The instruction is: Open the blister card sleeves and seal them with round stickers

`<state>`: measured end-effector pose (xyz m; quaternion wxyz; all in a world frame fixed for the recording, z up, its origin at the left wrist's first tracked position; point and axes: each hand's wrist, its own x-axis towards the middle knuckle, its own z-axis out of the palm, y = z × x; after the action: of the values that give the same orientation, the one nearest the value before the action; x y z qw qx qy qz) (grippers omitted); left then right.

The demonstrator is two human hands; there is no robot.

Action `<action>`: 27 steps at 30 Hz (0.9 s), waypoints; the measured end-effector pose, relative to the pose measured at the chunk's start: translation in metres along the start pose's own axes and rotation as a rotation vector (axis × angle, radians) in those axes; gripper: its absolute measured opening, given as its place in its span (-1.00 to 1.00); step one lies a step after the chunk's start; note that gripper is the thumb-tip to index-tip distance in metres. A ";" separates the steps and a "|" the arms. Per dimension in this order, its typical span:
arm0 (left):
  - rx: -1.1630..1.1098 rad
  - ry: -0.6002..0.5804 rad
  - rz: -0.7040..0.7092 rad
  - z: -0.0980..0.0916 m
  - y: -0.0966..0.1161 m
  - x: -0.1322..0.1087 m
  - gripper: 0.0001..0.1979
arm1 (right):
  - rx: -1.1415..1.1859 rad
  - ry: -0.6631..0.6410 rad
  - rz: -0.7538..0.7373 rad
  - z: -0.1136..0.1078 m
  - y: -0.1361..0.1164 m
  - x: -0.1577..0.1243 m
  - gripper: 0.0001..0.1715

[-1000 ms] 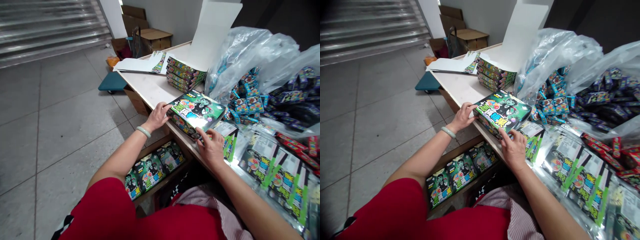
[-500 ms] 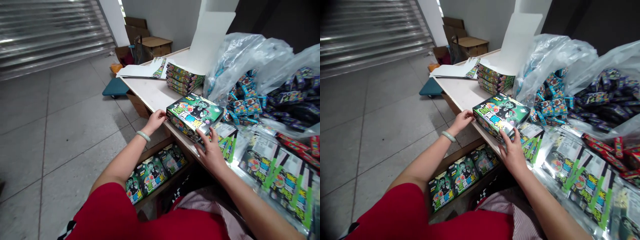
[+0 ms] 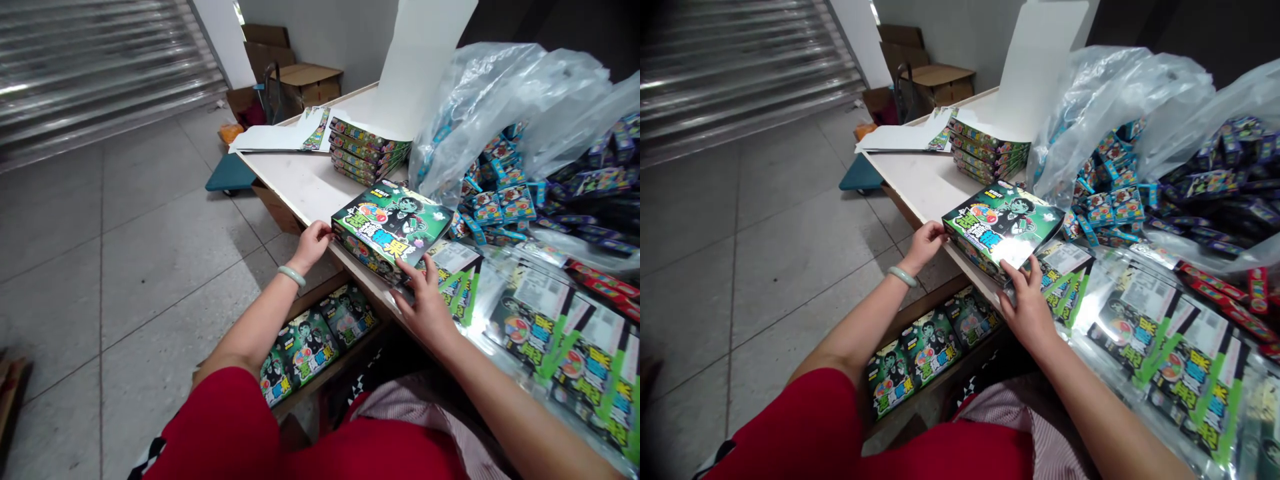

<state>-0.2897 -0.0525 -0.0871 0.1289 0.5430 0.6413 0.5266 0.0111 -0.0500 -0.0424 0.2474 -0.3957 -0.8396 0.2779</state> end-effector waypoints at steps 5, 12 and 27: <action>0.133 -0.037 0.087 -0.005 0.001 0.001 -0.96 | 0.000 -0.009 0.002 -0.001 0.001 0.000 -0.43; 0.250 -0.139 0.165 -0.011 0.003 0.006 -0.93 | -0.028 -0.030 -0.022 0.000 0.006 -0.003 -0.41; 0.212 -0.171 0.101 -0.018 0.002 0.018 -0.94 | -0.009 -0.051 -0.049 -0.009 0.006 0.003 -0.47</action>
<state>-0.3088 -0.0473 -0.0708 0.0982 0.6280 0.6519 0.4135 0.0180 -0.0421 -0.0392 0.2308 -0.3688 -0.8563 0.2783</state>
